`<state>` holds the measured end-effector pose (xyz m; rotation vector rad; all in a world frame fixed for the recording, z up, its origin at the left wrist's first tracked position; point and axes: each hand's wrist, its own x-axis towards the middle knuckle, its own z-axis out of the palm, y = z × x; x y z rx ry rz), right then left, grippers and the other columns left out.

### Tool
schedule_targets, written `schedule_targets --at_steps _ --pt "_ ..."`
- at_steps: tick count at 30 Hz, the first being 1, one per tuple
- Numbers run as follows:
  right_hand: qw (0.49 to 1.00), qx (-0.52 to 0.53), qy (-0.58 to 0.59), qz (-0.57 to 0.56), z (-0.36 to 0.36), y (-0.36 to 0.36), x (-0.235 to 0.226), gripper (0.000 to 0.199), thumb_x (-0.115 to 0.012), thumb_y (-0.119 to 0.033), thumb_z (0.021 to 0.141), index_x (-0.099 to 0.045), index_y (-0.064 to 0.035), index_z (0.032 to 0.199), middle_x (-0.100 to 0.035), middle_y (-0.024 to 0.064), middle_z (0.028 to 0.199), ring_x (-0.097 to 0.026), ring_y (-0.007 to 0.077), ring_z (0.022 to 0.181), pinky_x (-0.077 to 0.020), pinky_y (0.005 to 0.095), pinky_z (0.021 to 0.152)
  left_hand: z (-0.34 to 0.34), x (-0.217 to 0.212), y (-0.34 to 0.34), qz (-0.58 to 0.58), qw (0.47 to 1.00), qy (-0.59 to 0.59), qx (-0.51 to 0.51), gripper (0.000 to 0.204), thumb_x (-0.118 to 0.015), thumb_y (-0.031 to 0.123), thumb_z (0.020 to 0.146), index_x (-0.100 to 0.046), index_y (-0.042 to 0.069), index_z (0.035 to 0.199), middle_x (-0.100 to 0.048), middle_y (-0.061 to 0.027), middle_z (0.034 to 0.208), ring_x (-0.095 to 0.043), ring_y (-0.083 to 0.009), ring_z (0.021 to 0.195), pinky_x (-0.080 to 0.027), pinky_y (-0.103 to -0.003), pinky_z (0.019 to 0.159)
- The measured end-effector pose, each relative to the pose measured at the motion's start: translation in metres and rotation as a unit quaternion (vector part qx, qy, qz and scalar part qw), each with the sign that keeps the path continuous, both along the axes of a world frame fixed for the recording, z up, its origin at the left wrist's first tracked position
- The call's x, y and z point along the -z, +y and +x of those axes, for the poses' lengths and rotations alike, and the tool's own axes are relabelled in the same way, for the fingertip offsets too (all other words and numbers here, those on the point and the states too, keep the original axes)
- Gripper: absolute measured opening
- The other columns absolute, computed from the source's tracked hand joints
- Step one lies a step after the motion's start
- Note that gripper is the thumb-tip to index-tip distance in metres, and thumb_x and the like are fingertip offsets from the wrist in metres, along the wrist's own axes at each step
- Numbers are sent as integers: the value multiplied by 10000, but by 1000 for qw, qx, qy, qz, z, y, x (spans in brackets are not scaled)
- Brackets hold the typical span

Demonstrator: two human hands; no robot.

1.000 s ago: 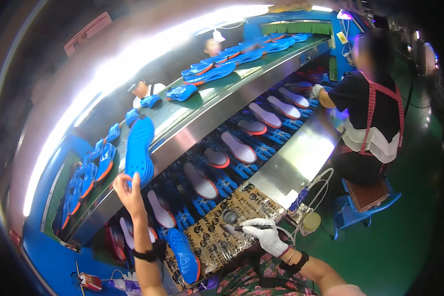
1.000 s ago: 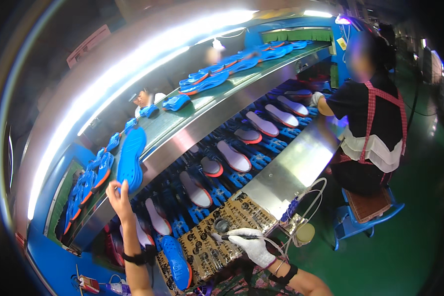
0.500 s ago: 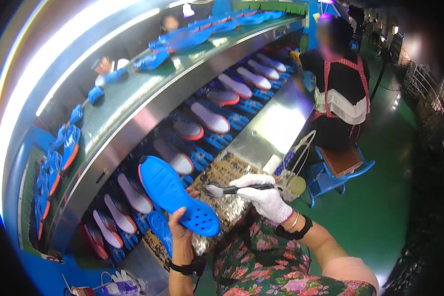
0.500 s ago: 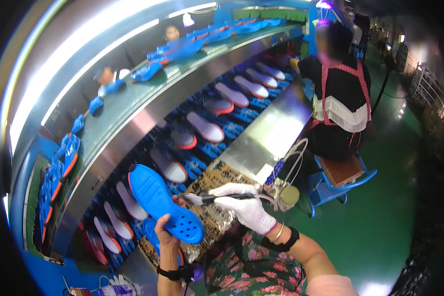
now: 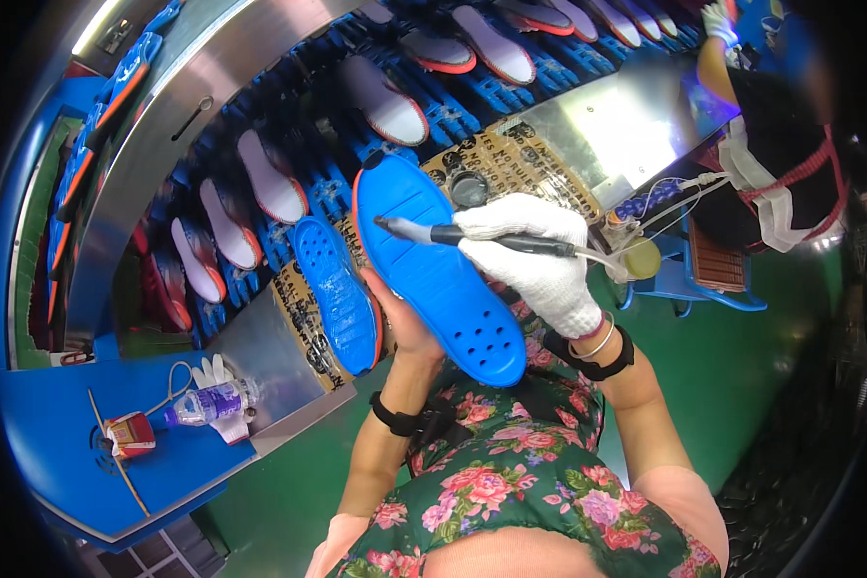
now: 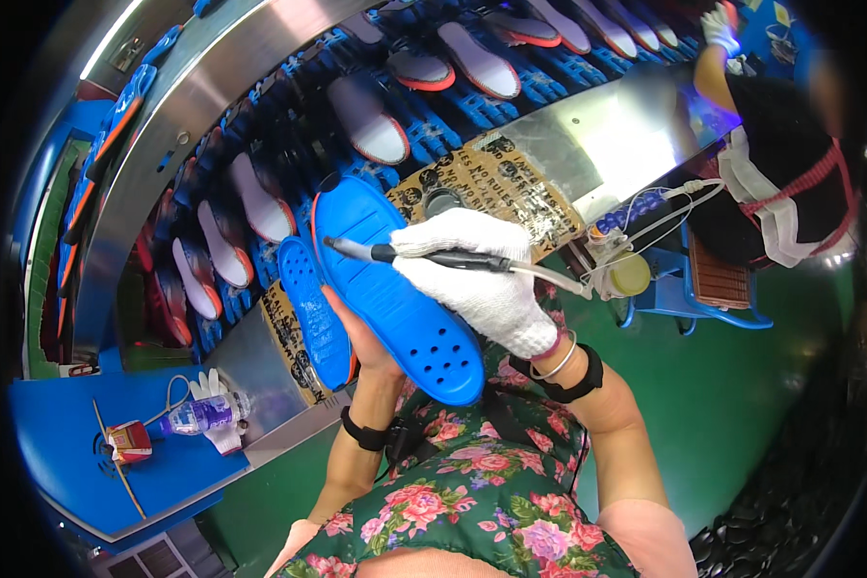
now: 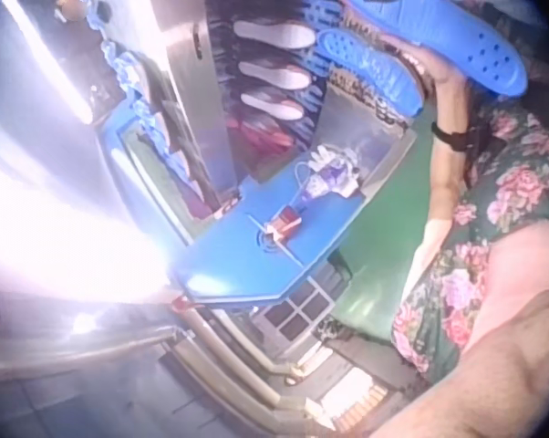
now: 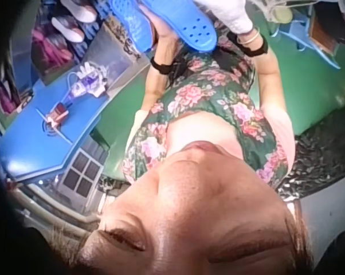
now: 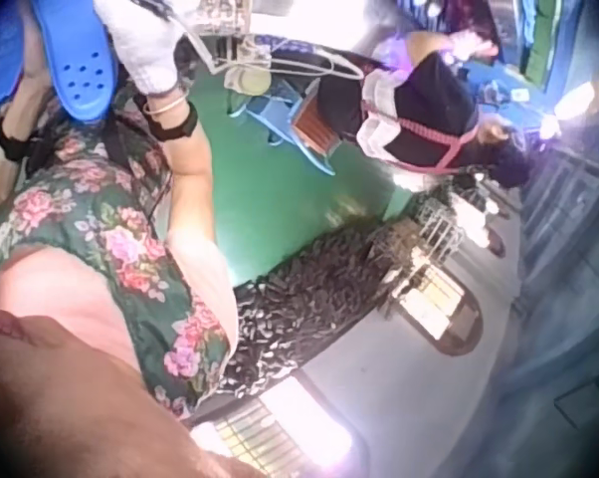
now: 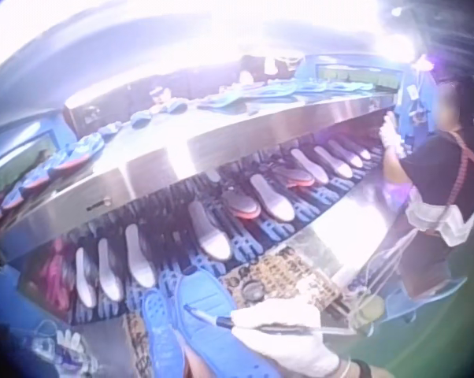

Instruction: Apply glue or paint to the edges of shoe soles using a brush.

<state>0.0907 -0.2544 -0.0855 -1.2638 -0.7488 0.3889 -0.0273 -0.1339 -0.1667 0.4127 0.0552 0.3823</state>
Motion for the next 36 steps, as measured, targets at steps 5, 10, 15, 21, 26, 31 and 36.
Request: schedule_targets --at_steps 5,10,15,21,26,31,36 --pt "946 120 -292 66 0 18 -5 200 -786 6 782 -773 -17 980 -757 125 921 -721 229 814 -567 325 734 -10 -3 -8 87 978 173 -73 917 -256 799 969 -252 151 1618 -366 -93 1616 -395 -313 1450 -310 -479 1212" --pt "877 123 -463 19 -9 18 -10 281 -785 -31 766 -766 -59 1046 -755 126 1024 -709 290 902 -564 374 772 -12 11 -14 98 979 162 -72 953 -245 825 950 -238 149 1622 -377 -88 1610 -388 -311 1459 -303 -479 1217" --pt "934 11 -349 70 -25 12 1 274 -814 -55 741 -784 -104 1009 -754 90 945 -714 257 823 -571 366 744 -18 24 -3 109 976 179 -56 1001 -211 869 915 -247 149 1609 -408 -107 1581 -432 -313 1424 -343 -478 1193" --pt "900 78 -425 49 -14 14 7 300 -794 -10 761 -770 -62 1055 -761 127 1028 -728 288 906 -567 376 775 -15 19 -1 42 987 145 -50 1005 -231 870 913 -302 127 1585 -453 -110 1535 -475 -294 1373 -381 -470 1168" --pt "946 -3 -313 86 -21 8 17 231 -797 -61 766 -777 -74 995 -759 115 1010 -720 253 879 -576 372 774 -20 49 20 48 999 -9 5 1007 -243 870 911 -276 127 1590 -428 -111 1550 -447 -303 1395 -338 -471 1196" --pt "912 47 -403 70 -19 10 22 265 -784 -47 786 -774 -106 1043 -754 96 1019 -709 263 851 -576 365 761 -26 49 20 112 980 163 -30 959 -245 854 926 -329 129 1548 -423 -111 1542 -442 -284 1406 -344 -470 1195" --pt "955 -29 -284 80 -21 -2 24 221 -801 -91 787 -782 -114 1006 -760 73 981 -725 267 871 -579 361 777 -37 72 35 32 998 49 -4 1004 -283 904 876 -398 121 1494 -543 -133 1392 -546 -285 1270 -467 -496 1077"
